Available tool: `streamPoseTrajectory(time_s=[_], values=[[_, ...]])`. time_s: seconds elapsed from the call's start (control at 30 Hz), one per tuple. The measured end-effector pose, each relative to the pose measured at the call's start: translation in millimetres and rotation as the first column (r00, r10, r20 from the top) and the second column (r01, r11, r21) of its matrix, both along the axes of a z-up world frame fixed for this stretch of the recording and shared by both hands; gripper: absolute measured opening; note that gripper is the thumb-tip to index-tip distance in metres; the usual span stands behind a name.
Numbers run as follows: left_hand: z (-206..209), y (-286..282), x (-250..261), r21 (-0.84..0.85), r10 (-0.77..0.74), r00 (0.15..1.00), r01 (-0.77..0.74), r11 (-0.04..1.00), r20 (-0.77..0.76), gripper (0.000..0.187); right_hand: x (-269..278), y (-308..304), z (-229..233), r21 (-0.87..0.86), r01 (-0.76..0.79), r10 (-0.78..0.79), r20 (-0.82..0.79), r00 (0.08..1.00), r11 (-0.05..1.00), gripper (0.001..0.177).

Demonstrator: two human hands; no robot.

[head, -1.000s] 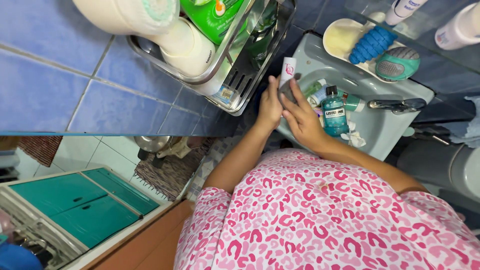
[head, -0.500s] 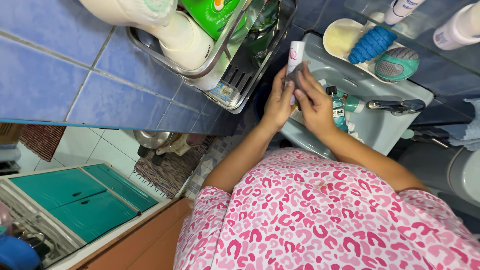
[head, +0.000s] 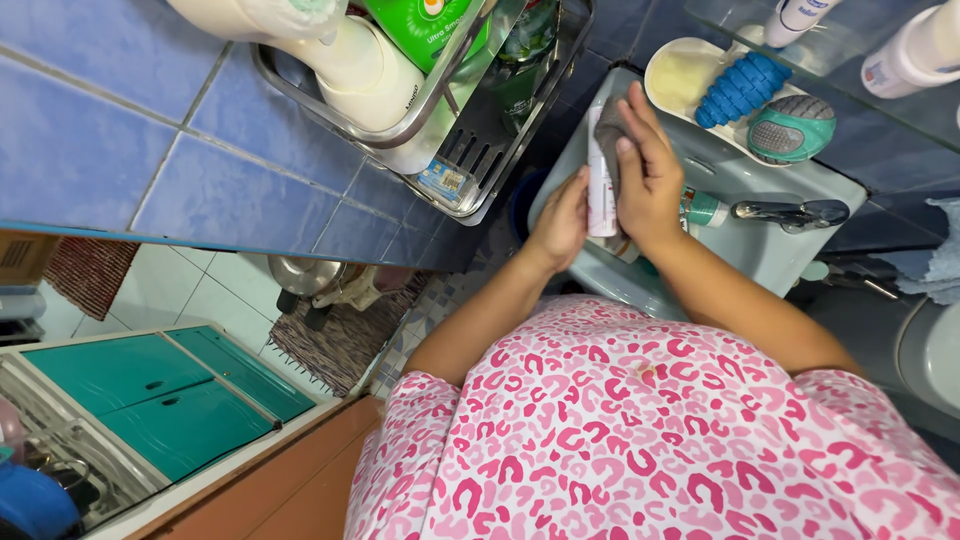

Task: The person wipes and restocks a wall-mounted bathroom shelf with various toiletries. They pick up items from the sink area, wipe each with a cloth, and place them on the shelf, including a small box, a green tube, a mouthwash bottle, a toothpaste tube, a small spray bottle, and other containers.

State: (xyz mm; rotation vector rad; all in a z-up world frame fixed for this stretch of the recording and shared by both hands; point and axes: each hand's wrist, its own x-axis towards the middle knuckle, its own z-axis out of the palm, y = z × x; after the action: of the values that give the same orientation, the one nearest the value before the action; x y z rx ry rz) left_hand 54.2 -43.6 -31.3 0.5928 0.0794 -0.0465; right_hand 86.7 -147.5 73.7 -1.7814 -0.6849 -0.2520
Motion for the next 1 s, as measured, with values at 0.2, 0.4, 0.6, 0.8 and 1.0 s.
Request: streamPoseTrajectory(time_s=[0.2, 0.4, 0.6, 0.8, 1.0], values=[[33.0, 13.2, 5.1, 0.021, 0.145, 0.989, -0.145, 0.989, -0.016, 0.047, -33.5, -3.0, -5.4, -0.048, -0.170, 0.170, -0.018, 0.985, 0.984, 0.033], [46.5, 17.4, 2.5, -0.047, 0.034, 0.996, -0.030, 0.998, 0.087, 0.048, -20.5, -4.4, -3.1, -0.086, -0.151, 0.152, -0.002, 0.988, 0.985, 0.031], [45.9, 13.8, -0.1, -0.066, 0.009, 0.998, -0.005, 0.998, 0.059, 0.048, -11.1, 2.8, 5.2, -0.035, -0.095, 0.095, -0.003, 0.995, 0.995, 0.029], [46.0, 21.2, 1.1, -0.151, 0.012, 0.997, -0.001, 0.989, 0.074, 0.052, -20.2, -6.3, 6.2, -0.090, -0.197, 0.197, -0.008, 0.980, 0.976, 0.030], [38.2, 8.8, -11.7, -0.123, -0.057, 0.998, 0.057, 0.991, 0.002, 0.051, -5.3, 7.0, 2.8, -0.085, -0.061, 0.061, -0.008, 0.998, 0.994, 0.031]])
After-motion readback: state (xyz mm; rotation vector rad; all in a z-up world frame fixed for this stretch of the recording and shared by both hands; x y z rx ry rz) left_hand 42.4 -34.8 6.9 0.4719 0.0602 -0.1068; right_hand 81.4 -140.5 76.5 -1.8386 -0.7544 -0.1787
